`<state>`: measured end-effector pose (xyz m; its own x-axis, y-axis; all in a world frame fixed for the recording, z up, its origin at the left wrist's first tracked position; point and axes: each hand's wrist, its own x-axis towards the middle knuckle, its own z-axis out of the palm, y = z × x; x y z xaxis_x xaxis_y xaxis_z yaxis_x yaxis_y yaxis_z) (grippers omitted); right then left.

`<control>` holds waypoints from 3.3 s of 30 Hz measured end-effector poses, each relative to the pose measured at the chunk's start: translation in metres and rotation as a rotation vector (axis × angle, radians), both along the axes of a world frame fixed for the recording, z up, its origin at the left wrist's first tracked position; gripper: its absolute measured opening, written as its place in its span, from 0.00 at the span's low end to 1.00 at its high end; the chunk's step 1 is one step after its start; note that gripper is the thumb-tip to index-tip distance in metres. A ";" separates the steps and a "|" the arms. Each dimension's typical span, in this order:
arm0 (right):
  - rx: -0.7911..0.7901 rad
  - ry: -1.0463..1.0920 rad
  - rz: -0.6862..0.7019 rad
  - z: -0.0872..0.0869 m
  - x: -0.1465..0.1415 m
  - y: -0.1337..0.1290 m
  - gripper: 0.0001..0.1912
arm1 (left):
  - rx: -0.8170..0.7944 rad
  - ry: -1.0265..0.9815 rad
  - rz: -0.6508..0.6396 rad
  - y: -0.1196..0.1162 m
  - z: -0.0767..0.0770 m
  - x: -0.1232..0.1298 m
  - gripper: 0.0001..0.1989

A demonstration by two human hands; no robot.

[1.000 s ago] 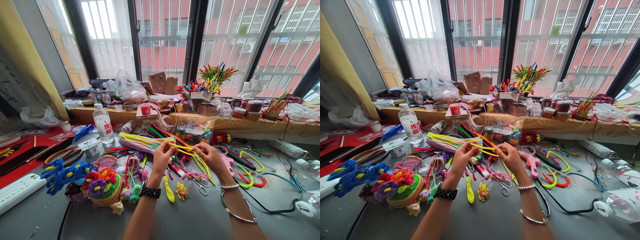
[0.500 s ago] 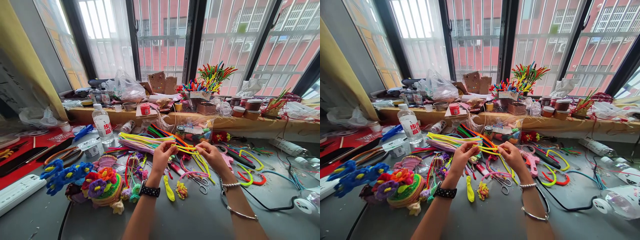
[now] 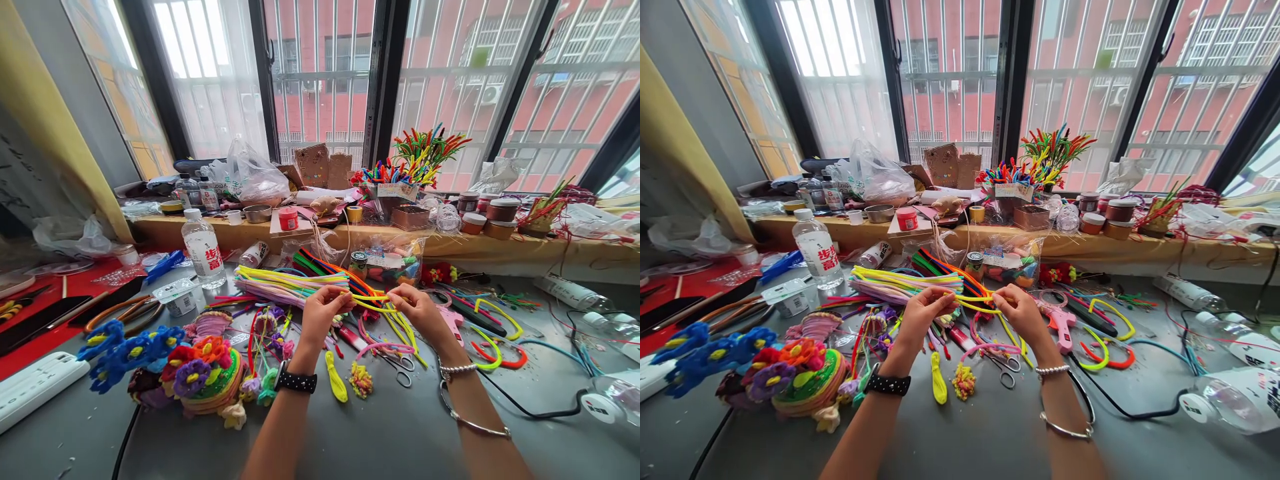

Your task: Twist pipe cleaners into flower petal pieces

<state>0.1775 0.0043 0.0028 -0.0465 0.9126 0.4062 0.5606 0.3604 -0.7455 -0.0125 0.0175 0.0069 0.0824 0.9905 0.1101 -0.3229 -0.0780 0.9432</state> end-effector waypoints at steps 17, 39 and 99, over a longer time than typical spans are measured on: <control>0.169 -0.522 0.009 -0.005 -0.019 0.001 0.15 | -0.103 0.004 0.075 0.002 0.005 -0.011 0.09; -0.048 0.071 0.061 -0.002 -0.001 -0.002 0.11 | -0.086 0.004 0.097 0.004 0.004 -0.019 0.11; -0.462 1.210 0.242 -0.006 -0.036 0.000 0.12 | -0.201 0.308 -0.461 -0.008 0.002 -0.003 0.14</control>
<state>0.1420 0.0043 -0.0033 -0.0569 0.9976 -0.0391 -0.5856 -0.0651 -0.8080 -0.0159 0.0097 0.0091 0.5076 0.8440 -0.1734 0.0102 0.1954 0.9807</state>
